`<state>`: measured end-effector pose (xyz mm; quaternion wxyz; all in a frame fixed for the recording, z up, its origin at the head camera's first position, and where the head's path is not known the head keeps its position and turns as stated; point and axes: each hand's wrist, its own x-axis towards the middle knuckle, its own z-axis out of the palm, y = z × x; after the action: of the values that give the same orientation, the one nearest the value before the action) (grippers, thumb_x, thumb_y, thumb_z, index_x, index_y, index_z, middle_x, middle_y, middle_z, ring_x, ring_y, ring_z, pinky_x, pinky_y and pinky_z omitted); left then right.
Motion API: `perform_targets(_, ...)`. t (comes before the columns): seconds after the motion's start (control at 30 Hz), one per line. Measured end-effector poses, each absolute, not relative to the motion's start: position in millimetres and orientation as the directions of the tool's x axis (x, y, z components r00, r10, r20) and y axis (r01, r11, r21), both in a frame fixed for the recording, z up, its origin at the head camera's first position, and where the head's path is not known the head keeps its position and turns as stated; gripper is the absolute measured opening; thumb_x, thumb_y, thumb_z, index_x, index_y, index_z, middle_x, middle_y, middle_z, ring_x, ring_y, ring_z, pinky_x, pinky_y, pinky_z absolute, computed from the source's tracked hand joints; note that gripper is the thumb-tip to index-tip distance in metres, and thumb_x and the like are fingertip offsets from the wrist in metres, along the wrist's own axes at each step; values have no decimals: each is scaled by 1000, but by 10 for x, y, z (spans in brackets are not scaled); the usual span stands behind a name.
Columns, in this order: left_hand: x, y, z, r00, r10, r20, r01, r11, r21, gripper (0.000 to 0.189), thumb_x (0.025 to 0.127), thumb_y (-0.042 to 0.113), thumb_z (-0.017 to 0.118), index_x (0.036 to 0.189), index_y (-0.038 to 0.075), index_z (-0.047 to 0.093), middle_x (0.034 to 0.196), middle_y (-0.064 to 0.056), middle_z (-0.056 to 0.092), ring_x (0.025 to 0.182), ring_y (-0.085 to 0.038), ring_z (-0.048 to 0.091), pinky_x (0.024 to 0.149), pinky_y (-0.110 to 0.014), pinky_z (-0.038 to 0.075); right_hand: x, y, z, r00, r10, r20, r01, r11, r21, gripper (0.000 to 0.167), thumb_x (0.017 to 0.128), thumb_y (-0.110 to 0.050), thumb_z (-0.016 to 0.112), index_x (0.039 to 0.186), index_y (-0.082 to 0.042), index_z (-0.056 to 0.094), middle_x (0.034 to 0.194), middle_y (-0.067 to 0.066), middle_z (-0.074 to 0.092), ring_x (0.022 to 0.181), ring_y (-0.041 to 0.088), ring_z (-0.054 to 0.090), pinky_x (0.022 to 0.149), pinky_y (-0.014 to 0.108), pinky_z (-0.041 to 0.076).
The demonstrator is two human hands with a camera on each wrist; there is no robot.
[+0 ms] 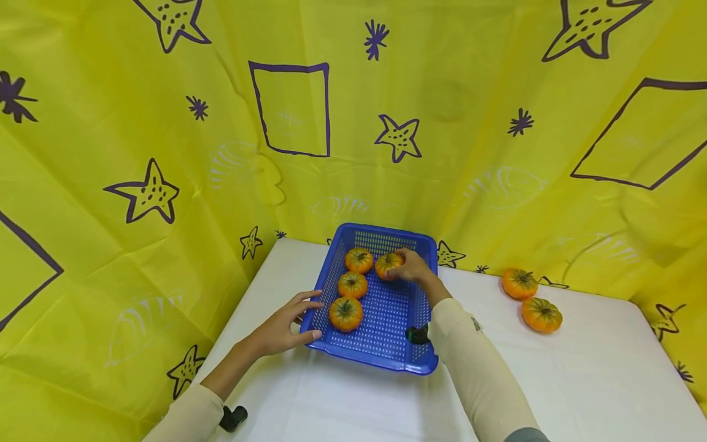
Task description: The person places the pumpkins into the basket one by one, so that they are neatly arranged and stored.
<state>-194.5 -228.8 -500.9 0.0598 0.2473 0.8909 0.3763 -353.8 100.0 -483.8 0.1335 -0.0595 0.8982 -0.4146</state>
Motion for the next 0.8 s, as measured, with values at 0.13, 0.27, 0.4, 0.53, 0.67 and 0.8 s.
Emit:
perform_targets(0.13,-1951,-2294,-5008,-871,484,88,400,591,701,62,92,42,70,143,12,54,162,-3,33,126,-25,56,96,-35,55,-3552,986,-4848,-959,-197,-204,30,647,-762,74,83,-8,76,146,7,41,143,32,46,130,46,49,111,53,42)
perform_targets(0.27,-1947,-2304,-5015,-872,483,81,392,588,707,62,92,43,70,144,13,53,162,-3,32,126,-24,56,96,-34,55,-3563,971,-4874,-960,-175,-218,43,677,-735,75,84,-10,76,146,8,39,142,32,47,130,46,49,111,53,42)
perform_targets(0.4,-1935,-2308,-5013,-872,483,76,388,588,710,61,92,43,70,144,14,54,162,-3,32,129,-25,54,97,-34,54,-3559,955,-4912,-960,-158,-232,65,679,-732,77,82,-11,77,145,10,38,141,32,48,128,45,50,110,53,42)
perform_targets(0.53,-1933,-2306,-5009,-864,493,98,410,577,706,60,93,42,70,143,13,54,162,-5,33,131,-28,53,95,-34,55,-3560,948,-4934,-960,-152,-234,79,658,-749,75,81,-9,77,144,9,40,140,32,48,128,45,50,111,53,42)
perform_targets(0.67,-1936,-2301,-5007,-855,504,123,436,569,697,59,93,41,69,142,11,55,161,-8,34,131,-30,53,93,-33,56,-3563,958,-4942,-959,-141,-248,99,651,-753,72,81,-7,78,142,8,43,139,30,49,127,44,50,110,52,42)
perform_targets(0.8,-1943,-2295,-5010,-857,499,124,434,574,694,59,93,40,70,142,12,55,161,-7,34,133,-30,52,93,-32,56,-3562,965,-4933,-954,-130,-268,126,639,-759,72,82,-6,77,144,6,42,142,29,46,129,43,48,112,52,41)
